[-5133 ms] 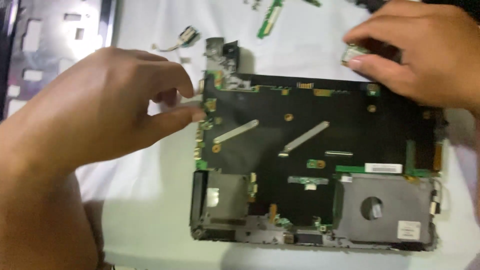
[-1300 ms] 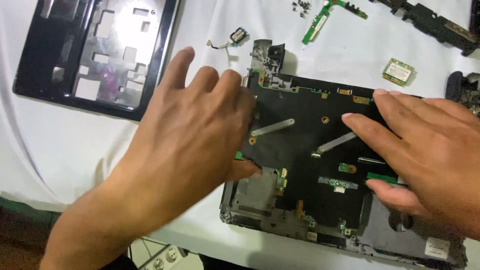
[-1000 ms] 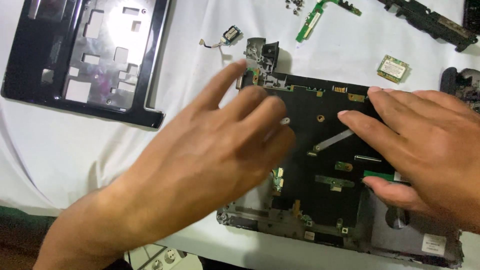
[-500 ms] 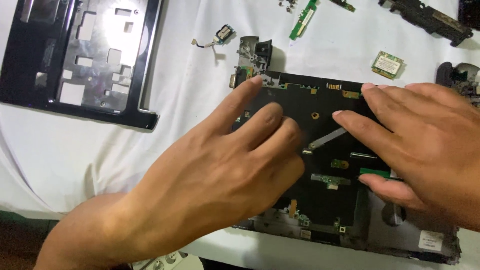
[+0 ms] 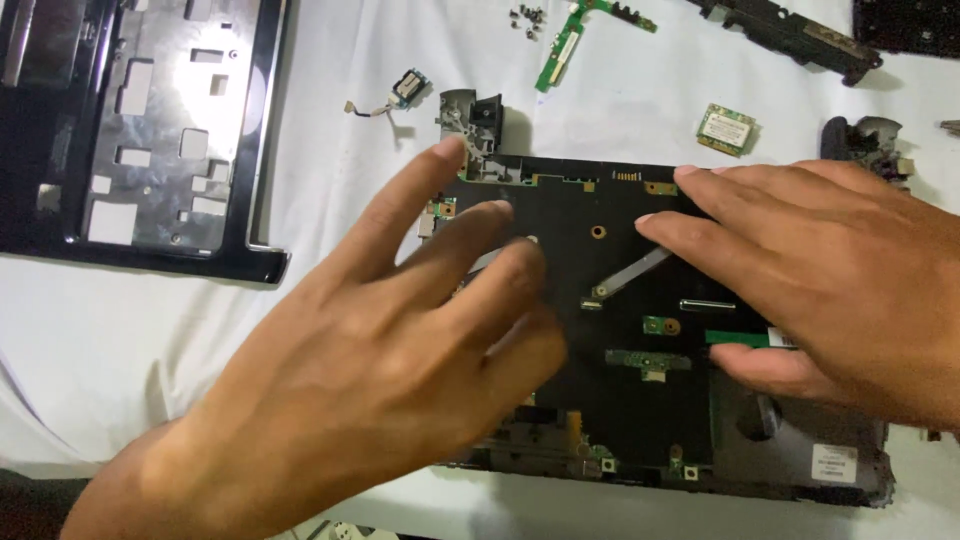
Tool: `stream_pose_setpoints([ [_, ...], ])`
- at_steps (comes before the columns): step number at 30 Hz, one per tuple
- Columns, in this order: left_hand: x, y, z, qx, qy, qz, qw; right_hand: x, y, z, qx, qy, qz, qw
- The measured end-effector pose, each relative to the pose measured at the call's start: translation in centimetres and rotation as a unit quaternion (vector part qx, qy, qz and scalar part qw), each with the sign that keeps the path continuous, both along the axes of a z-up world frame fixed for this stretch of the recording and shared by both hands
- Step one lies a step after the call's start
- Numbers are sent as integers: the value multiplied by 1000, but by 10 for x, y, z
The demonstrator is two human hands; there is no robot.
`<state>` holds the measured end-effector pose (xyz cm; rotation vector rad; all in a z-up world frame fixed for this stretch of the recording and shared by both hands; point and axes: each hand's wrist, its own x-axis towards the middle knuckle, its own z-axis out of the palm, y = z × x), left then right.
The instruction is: Cleaning and assembling internal laptop components such as the motherboard and Wi-Fi card on a workbench.
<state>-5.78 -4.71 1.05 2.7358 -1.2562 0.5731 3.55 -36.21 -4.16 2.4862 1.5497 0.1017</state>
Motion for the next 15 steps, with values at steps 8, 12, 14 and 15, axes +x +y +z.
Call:
stream_pose_setpoints([
  [8,11,23,12,-83,140,-65,985,5,0,2,0,31,26,999],
  [12,21,41,11,-97,233,-39,967,9,-1,12,54,105,49,992],
  [14,29,61,3,-64,295,-14,953,13,-4,19,56,143,28,988],
  [15,31,71,-1,-32,360,14,932,16,-5,22,58,186,8,981],
])
